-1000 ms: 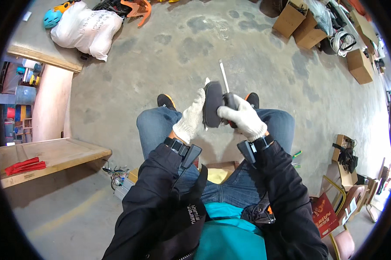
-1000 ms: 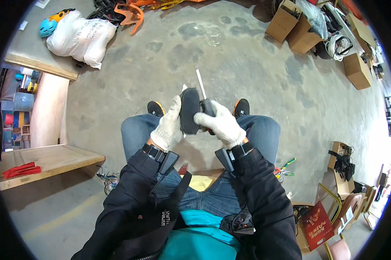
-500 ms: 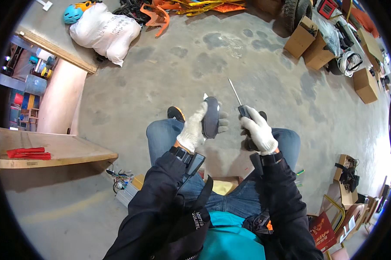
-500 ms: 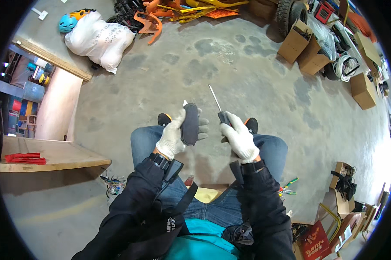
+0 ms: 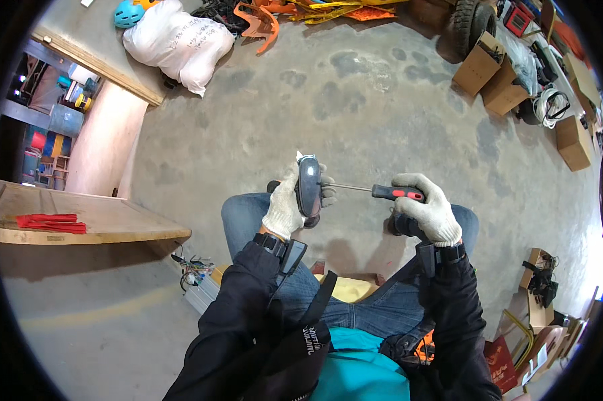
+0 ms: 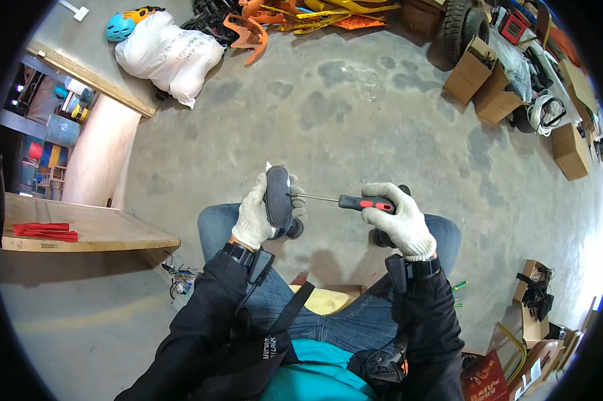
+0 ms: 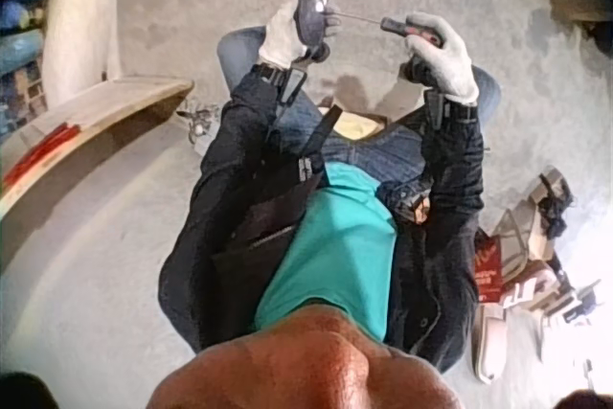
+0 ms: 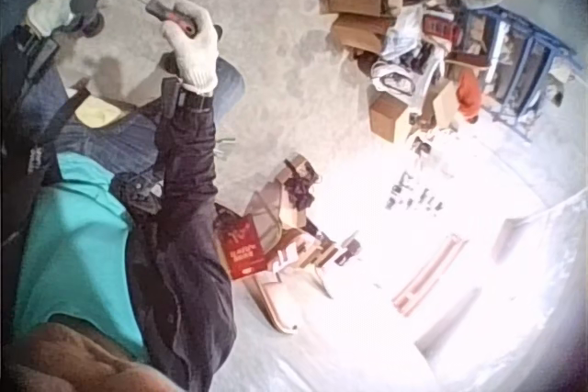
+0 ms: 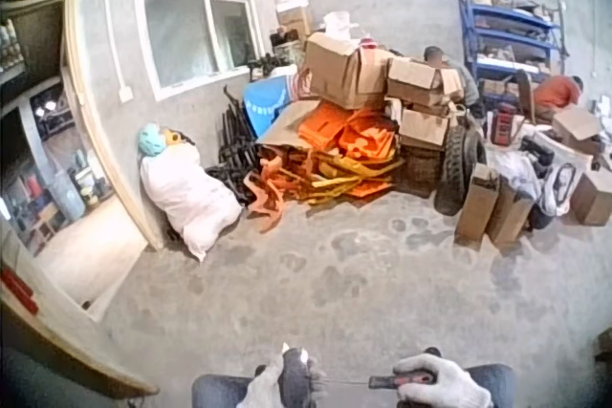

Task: The recorder puts on gloves and uses a screwdriver to remove screws from a black plastic component housing.

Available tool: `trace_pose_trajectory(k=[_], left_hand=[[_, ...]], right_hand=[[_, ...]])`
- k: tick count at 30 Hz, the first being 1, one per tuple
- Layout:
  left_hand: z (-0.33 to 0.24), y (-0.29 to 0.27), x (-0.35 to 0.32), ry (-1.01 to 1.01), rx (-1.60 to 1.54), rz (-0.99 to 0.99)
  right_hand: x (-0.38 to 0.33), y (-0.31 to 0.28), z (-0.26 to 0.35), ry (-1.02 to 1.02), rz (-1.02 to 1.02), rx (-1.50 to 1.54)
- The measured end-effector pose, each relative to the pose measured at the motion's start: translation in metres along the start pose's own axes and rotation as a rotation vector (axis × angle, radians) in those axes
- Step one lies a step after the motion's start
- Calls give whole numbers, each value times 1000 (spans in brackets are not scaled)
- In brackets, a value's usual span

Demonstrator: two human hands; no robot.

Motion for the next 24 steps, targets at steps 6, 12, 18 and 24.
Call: trace_pose_trajectory(k=[6, 12, 18, 24], left_hand=[[4, 0, 6, -32, 8, 34], [7, 3, 11, -30, 59, 5], [7, 8, 10, -25, 115, -8], [6, 7, 8, -32, 104, -6]], right_hand=[[7, 4, -4, 19, -105, 58], [7, 0, -5, 35, -168, 66], [6, 0, -8, 76, -164, 44], [2, 4, -2, 66, -155, 17]])
Point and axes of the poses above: each hand's wrist, its own x-axis towards the middle knuckle, its own y-axis out of the palm, z = x × y, the point moved 6 cm from there along x, towards the middle knuckle
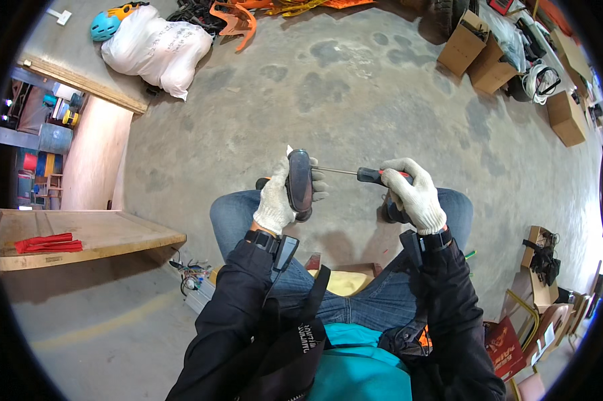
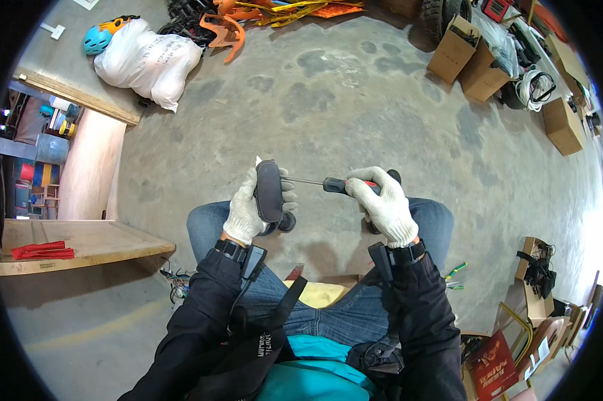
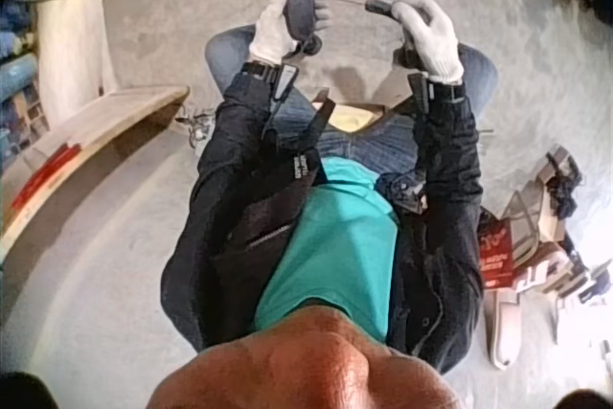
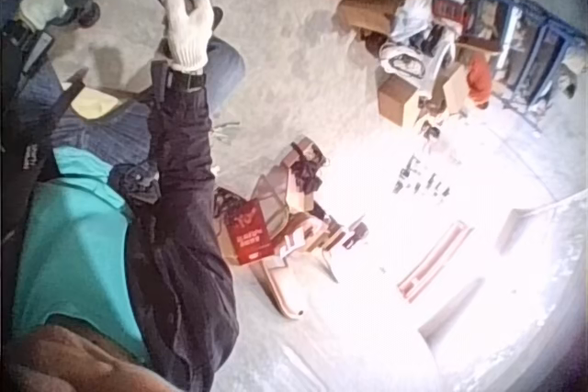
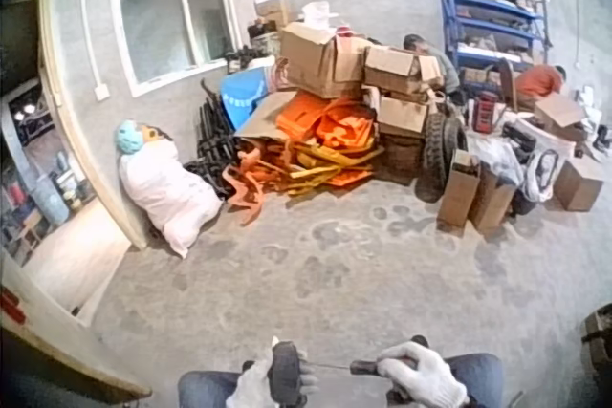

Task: The recorder puts on gloves and uses a screwdriver to remove screws from a black plastic component housing.

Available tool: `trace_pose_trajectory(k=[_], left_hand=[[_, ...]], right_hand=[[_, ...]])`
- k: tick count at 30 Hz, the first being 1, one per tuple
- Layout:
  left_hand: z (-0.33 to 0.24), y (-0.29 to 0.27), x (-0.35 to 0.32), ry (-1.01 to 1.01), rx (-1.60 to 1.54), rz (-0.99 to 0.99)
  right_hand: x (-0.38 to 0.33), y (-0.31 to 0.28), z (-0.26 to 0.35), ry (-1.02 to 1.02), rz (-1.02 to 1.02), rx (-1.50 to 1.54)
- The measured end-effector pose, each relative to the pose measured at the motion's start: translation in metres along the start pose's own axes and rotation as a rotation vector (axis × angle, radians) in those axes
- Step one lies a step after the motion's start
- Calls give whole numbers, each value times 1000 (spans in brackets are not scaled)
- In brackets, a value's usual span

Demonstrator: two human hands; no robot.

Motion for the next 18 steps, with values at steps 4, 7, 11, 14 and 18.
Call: trace_pose_trajectory(k=[4, 7, 11, 14, 18], left_hand=[[-1, 0, 2, 14, 28, 15], [0, -4, 4, 12, 33, 26], [1, -3, 4, 51, 150, -42], [6, -13, 15, 84, 244, -25], [16, -35, 15, 88, 274, -96]], right_hand=[[2, -1, -2, -17, -1, 6], [5, -1, -3, 10, 12, 16], [8, 0, -3, 96, 52, 6], [12, 0, -13, 123, 108, 83], [11, 8, -23, 81, 206, 38]])
Point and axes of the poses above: each hand's wrist, its own x-axis towards the middle knuckle, its own y-axis out of the palm, z = x × y, the point moved 6 cm from there along x, towards the middle knuckle
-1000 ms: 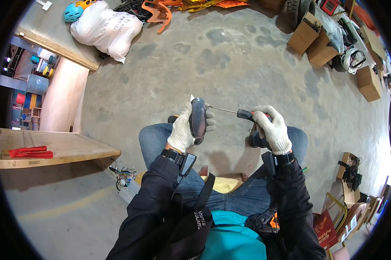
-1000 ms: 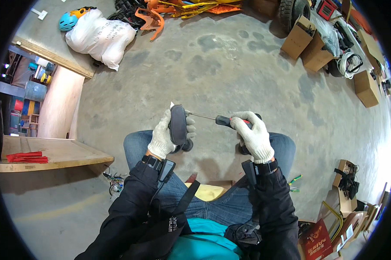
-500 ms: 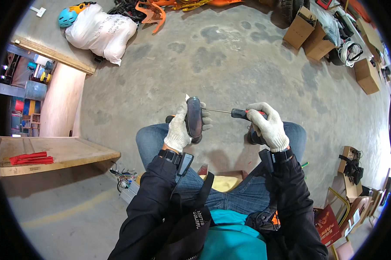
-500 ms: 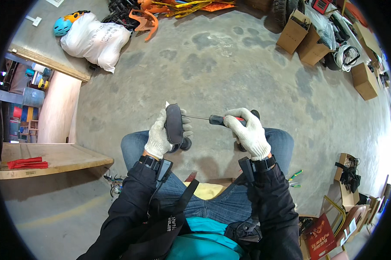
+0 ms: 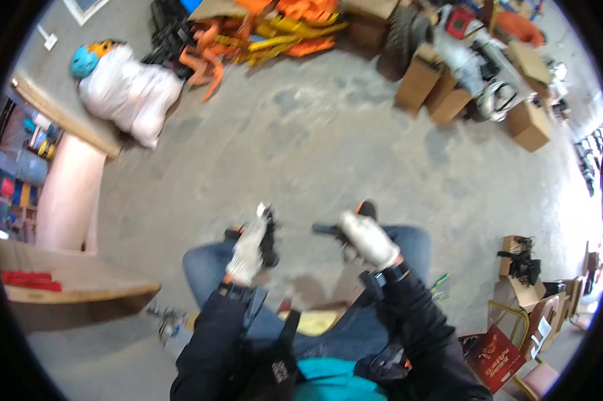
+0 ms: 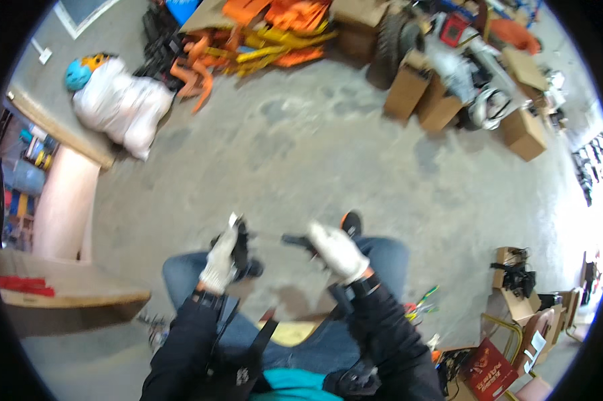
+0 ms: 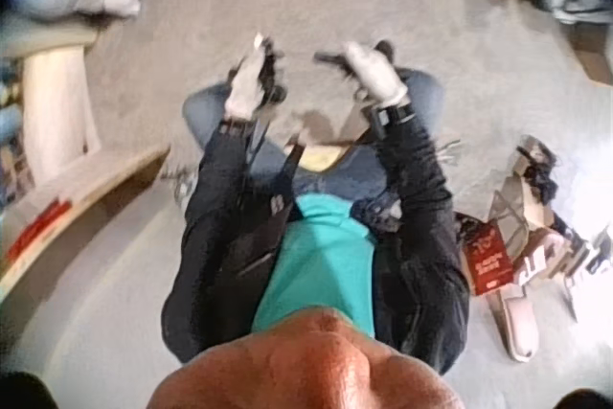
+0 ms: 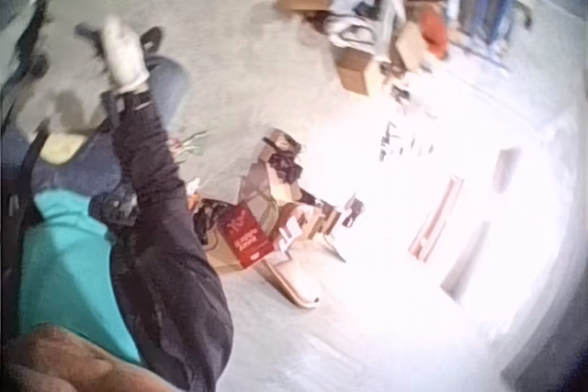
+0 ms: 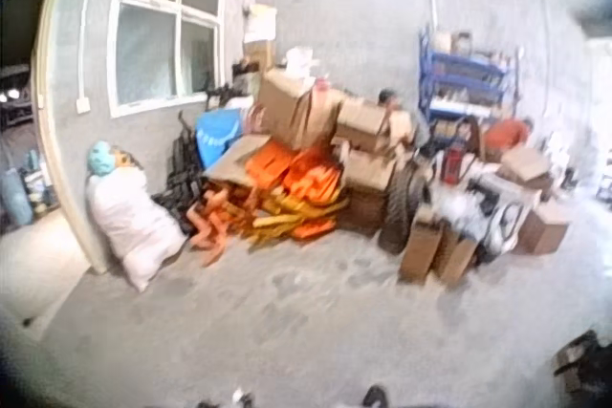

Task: The recorder puts on gloves and uses a screwdriver to remove screws from a black plastic component housing.

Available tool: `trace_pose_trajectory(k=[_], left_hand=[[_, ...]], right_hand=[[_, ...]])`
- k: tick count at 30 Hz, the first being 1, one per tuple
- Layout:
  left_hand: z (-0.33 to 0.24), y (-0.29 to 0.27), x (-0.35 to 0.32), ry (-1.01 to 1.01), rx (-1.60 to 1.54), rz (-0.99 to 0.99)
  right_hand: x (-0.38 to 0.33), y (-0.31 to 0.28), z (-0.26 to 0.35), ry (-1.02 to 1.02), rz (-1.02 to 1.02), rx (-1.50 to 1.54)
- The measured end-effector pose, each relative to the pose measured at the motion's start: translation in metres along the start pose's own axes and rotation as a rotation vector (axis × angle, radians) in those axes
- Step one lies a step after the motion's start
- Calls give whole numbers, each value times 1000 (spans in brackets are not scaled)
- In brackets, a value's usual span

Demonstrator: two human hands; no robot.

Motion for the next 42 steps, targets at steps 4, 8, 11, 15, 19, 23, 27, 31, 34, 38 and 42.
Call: trace_pose_trajectory(k=[4, 8, 11, 15, 19, 23, 27, 31, 34, 38, 42], left_hand=[[-10, 3, -18, 12, 147, -81], [-18, 13, -25, 47, 197, -51], [-16, 15, -20, 50, 222, -29], [-13, 9, -14, 46, 221, -46], [-5, -1, -14, -1, 193, -72], [-12, 14, -25, 46, 127, -68], [-7, 15, -21, 3, 18, -88], [-15, 29, -21, -61, 31, -73], [-6, -4, -20, 9, 66, -67], [-5, -14, -3, 25, 86, 16], [4, -28, -7, -19, 62, -30]], right_hand=[[0, 8, -20, 199, 38, 35], [-2, 7, -20, 214, 55, 65], [-1, 3, -20, 201, 52, 48], [-1, -1, -5, 51, -1, -53], [-2, 3, 1, -18, -41, -204], [1, 2, -8, -125, -70, -67], [8, -2, -24, -69, -136, 203], [16, -6, -37, 103, -71, -82], [20, 9, -27, -28, -26, -119], [27, 5, -25, -155, -79, -158], [33, 8, -33, -372, -56, -83]])
Point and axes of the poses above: each hand's wrist, its own x-axis towards the middle knuckle, its own y-axis out of the palm, z = x × y, the point moved 6 cm from there along x, towards the middle knuckle
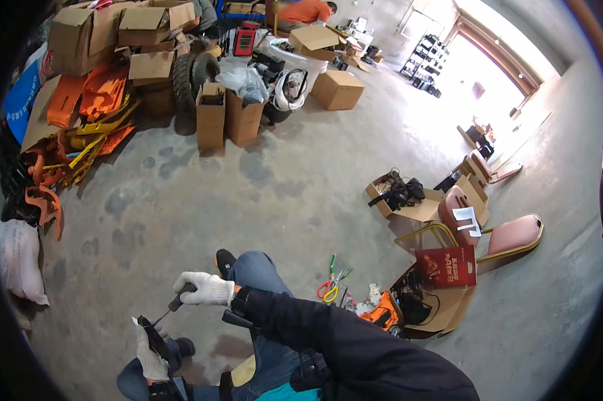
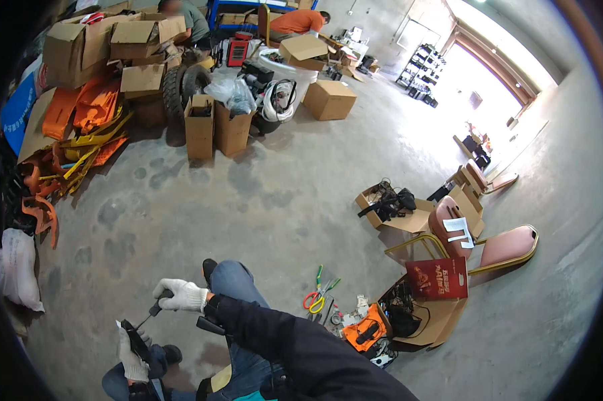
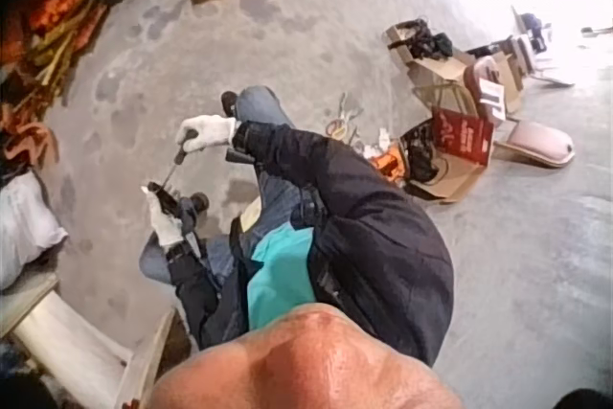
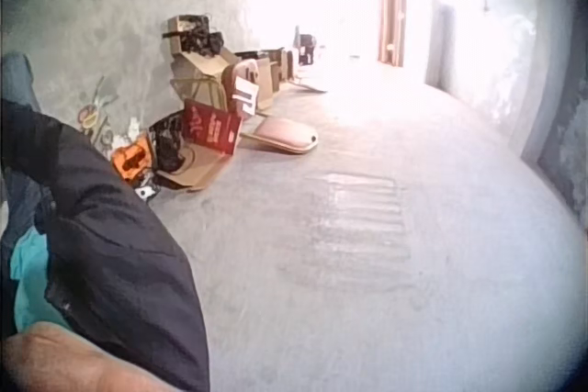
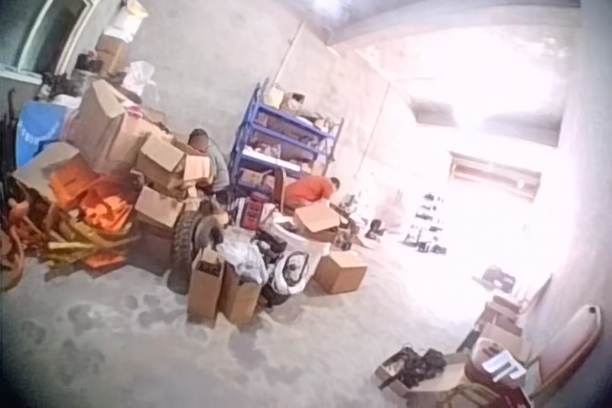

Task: The recorder puts on gloves and uses a screwdriver to remove screws from a black plastic component housing.

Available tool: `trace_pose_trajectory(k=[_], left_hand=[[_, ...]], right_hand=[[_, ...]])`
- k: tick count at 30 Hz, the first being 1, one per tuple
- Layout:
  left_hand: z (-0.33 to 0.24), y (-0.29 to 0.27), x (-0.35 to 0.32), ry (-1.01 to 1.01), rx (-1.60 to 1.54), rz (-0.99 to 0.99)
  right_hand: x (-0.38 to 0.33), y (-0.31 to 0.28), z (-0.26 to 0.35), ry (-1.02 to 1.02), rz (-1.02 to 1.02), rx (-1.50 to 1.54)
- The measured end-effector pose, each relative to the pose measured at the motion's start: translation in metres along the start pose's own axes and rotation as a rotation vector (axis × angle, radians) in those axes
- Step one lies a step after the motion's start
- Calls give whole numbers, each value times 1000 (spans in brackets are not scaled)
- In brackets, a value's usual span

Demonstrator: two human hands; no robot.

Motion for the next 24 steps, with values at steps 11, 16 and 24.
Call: trace_pose_trajectory(k=[11, 16, 24], left_hand=[[-4, 56, -6, -106, -105, 34], [-12, 19, -4, -48, 13, -38], [-8, 17, -4, -39, -24, -23]], right_hand=[[-13, -42, -11, 169, 5, -216], [-11, -12, 39, 148, 28, -209], [-13, -9, 29, 289, -47, -131]])
Point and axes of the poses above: each hand's wrist, its own x-axis towards the middle knuckle, its own y-axis out of the palm, z = x × y, the point moved 6 cm from there along x, towards the middle knuckle
